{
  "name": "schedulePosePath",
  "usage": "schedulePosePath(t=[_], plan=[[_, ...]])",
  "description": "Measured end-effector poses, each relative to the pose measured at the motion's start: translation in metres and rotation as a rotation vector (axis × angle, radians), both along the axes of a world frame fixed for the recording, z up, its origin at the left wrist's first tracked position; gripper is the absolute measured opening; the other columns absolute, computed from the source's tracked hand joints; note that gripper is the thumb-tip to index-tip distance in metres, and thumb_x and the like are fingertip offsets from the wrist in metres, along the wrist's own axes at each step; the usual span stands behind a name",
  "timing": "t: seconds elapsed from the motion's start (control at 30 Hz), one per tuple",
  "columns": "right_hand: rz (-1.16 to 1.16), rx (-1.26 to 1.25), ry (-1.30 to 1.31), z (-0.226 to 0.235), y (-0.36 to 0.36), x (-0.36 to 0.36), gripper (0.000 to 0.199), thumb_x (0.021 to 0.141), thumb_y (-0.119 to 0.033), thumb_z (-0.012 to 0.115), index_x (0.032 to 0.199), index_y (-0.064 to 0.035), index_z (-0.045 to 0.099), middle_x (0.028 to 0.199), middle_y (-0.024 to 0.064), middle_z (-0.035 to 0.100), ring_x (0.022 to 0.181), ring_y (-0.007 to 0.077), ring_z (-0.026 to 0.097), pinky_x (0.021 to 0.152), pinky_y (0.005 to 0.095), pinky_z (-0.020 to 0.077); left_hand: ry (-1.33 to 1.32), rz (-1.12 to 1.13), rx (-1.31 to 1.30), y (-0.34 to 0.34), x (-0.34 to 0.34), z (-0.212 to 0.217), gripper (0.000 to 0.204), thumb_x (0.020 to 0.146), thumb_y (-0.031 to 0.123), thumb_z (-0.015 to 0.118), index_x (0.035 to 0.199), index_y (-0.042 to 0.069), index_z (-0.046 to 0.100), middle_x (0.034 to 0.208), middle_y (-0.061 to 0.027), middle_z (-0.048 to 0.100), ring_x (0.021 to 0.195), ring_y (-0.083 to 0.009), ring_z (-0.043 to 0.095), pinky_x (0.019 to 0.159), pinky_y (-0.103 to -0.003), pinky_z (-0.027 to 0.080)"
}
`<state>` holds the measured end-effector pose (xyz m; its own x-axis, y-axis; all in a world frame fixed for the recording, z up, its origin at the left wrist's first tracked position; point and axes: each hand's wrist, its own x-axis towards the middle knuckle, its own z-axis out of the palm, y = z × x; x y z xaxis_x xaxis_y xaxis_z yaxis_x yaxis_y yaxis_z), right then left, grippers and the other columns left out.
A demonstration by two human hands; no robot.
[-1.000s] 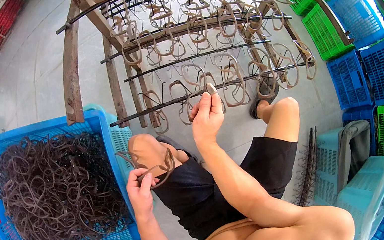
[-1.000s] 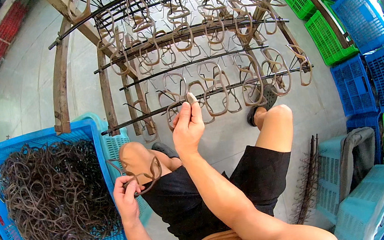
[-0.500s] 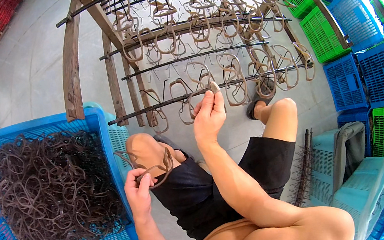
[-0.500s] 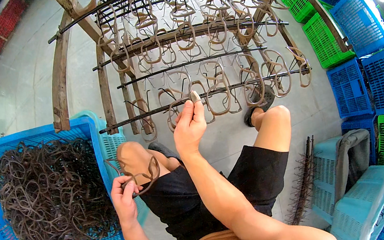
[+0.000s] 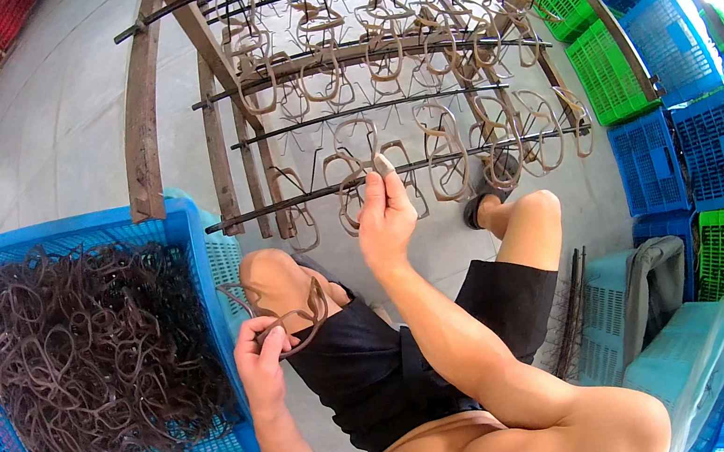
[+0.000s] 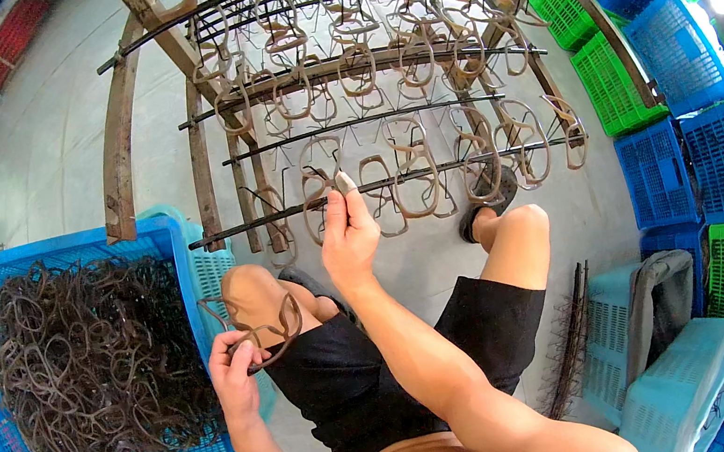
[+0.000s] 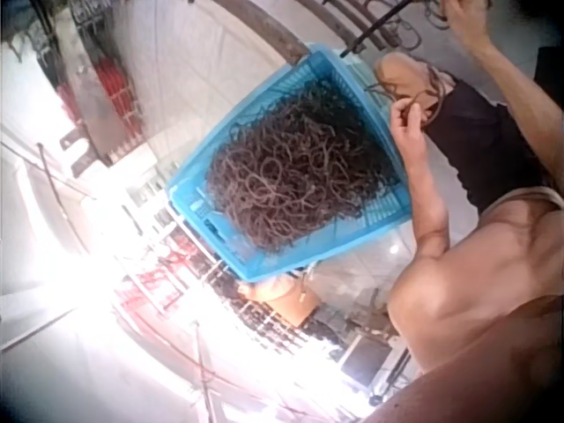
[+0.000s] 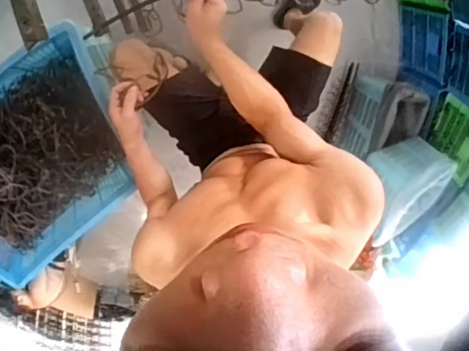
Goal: The person sits on the floor and repeatedly picks up dark wire pieces from a blue basket, then threads and twists them onto a metal rack to form hooks. The person handles the wires by hand and places the finished hooks onto the rack.
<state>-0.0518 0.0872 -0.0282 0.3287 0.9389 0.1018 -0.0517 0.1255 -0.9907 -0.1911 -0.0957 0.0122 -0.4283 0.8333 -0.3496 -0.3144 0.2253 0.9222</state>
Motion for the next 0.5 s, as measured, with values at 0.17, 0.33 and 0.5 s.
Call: schedulePosePath(t=[0.17, 0.33, 0.5], plan=[[0.023, 0.024, -0.070, -0.006, 0.002, 0.007, 0.017, 0.094, -0.013, 0.052, 0.101, -0.0005, 0.059, 0.060, -0.0061, 0.043, 0.047, 0.0014, 0.038, 0.040, 0.0200, 0.0322, -0.186, 0.056, 0.078, 0.003, 0.003, 0.009, 0.008, 0.086, 0.007, 0.054, 0.093, 0.002, 0.053, 0.069, -0.0012, 0.049, 0.062, -0.0117, 0.048, 0.064, -0.032, 0.050], [0.095, -0.010, 0.009, -0.005, 0.001, 0.013, 0.015, 0.094, -0.014, 0.051, 0.096, -0.0008, 0.059, 0.057, -0.0059, 0.042, 0.046, 0.0014, 0.038, 0.039, 0.0202, 0.0324, -0.269, 0.098, 0.157, 0.004, 0.004, 0.012, 0.010, 0.087, 0.011, 0.054, 0.092, 0.002, 0.053, 0.067, 0.0000, 0.045, 0.062, -0.0115, 0.046, 0.064, -0.032, 0.049], [0.100, -0.008, 0.036, -0.002, 0.003, 0.014, 0.015, 0.095, -0.014, 0.051, 0.095, -0.0011, 0.059, 0.057, -0.0059, 0.042, 0.046, 0.0014, 0.037, 0.039, 0.0198, 0.0325, -0.265, 0.115, 0.154, 0.005, 0.006, 0.013, 0.011, 0.088, 0.013, 0.054, 0.091, 0.002, 0.053, 0.067, 0.0004, 0.044, 0.062, -0.0116, 0.046, 0.064, -0.032, 0.049]])
